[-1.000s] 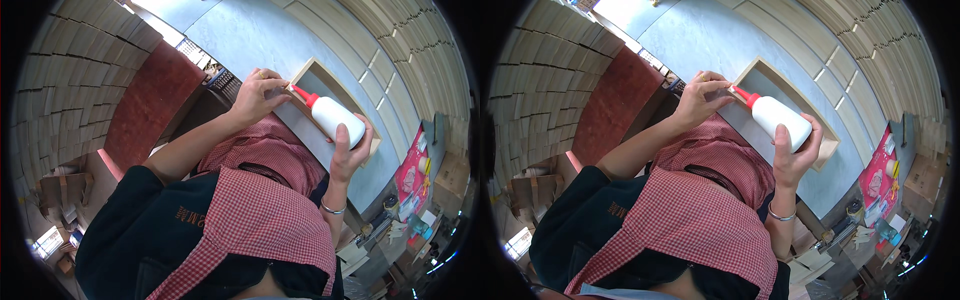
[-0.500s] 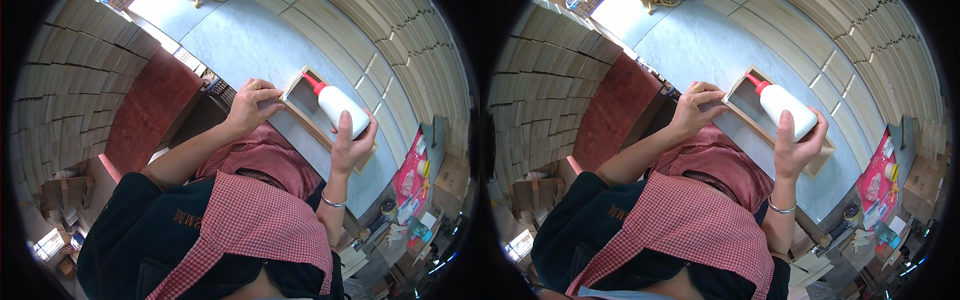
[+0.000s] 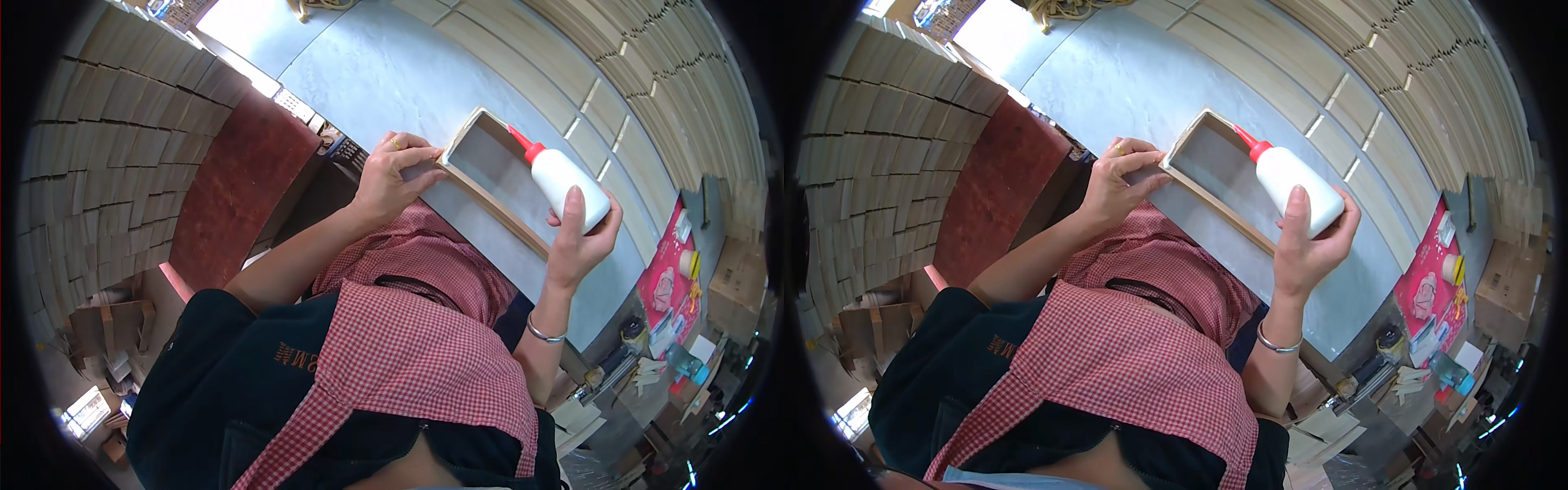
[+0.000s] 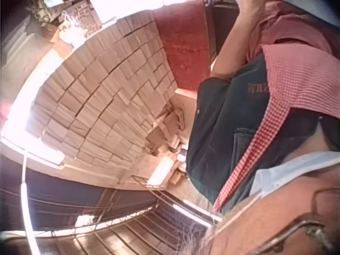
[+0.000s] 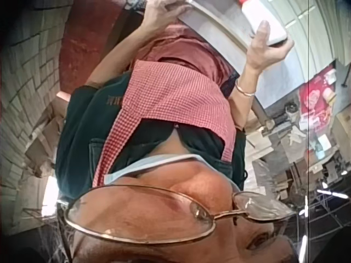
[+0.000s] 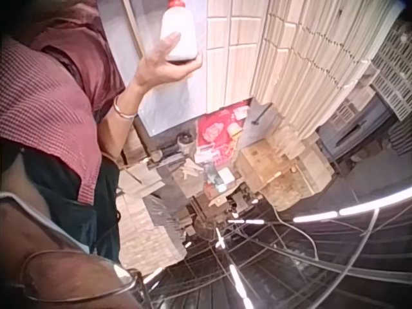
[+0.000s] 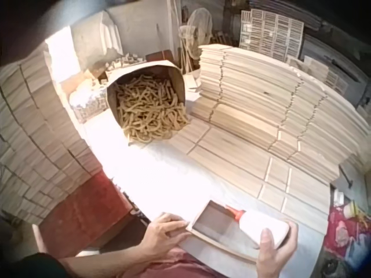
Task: The person is assembling small wooden boxes by applying glue to the edges and then securing the pieces with a pneumatic nail gun.
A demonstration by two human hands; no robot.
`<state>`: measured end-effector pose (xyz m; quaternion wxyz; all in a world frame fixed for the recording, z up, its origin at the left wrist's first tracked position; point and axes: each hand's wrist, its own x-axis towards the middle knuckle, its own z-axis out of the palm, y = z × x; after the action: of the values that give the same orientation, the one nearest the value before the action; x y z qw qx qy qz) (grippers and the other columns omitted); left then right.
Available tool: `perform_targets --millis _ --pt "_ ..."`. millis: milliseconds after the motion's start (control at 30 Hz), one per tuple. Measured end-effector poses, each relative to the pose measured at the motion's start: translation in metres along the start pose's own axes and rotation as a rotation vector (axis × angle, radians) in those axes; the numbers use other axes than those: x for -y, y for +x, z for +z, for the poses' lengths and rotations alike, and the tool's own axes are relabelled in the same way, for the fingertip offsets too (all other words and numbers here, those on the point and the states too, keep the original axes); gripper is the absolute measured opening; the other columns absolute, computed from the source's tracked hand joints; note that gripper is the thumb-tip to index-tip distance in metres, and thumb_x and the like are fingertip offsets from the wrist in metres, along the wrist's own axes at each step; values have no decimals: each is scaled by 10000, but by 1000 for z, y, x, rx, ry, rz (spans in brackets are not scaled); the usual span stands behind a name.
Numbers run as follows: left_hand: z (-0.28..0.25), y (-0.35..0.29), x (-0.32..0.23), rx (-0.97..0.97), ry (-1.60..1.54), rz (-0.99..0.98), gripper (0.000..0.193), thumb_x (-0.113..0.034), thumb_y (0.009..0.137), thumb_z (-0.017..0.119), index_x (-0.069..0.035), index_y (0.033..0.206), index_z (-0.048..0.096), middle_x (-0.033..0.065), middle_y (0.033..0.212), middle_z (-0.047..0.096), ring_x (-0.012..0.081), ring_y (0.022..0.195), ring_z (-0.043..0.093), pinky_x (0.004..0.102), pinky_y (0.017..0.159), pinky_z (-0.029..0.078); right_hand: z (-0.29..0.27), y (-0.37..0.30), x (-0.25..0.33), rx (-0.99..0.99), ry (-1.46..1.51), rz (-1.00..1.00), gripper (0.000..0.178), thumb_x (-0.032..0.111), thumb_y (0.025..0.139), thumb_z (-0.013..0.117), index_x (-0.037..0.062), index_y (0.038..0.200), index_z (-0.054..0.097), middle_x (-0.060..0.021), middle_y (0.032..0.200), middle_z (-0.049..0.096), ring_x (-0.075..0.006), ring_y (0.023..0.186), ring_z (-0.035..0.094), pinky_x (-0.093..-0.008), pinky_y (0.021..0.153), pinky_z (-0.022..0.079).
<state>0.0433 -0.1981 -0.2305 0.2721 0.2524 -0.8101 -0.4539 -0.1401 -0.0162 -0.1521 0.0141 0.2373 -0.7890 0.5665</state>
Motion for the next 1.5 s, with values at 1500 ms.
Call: perform_targets --millis 1500 --pt "3 0 1 -21 19 -58 313 -107 819 828 -17 1111 754 52 1060 673 169 924 564 288 780 524 -181 -57 -14 -277 -250 243 434 291 903 714 0 1187 562 -187 1084 627 -275 814 687 -251 500 550"
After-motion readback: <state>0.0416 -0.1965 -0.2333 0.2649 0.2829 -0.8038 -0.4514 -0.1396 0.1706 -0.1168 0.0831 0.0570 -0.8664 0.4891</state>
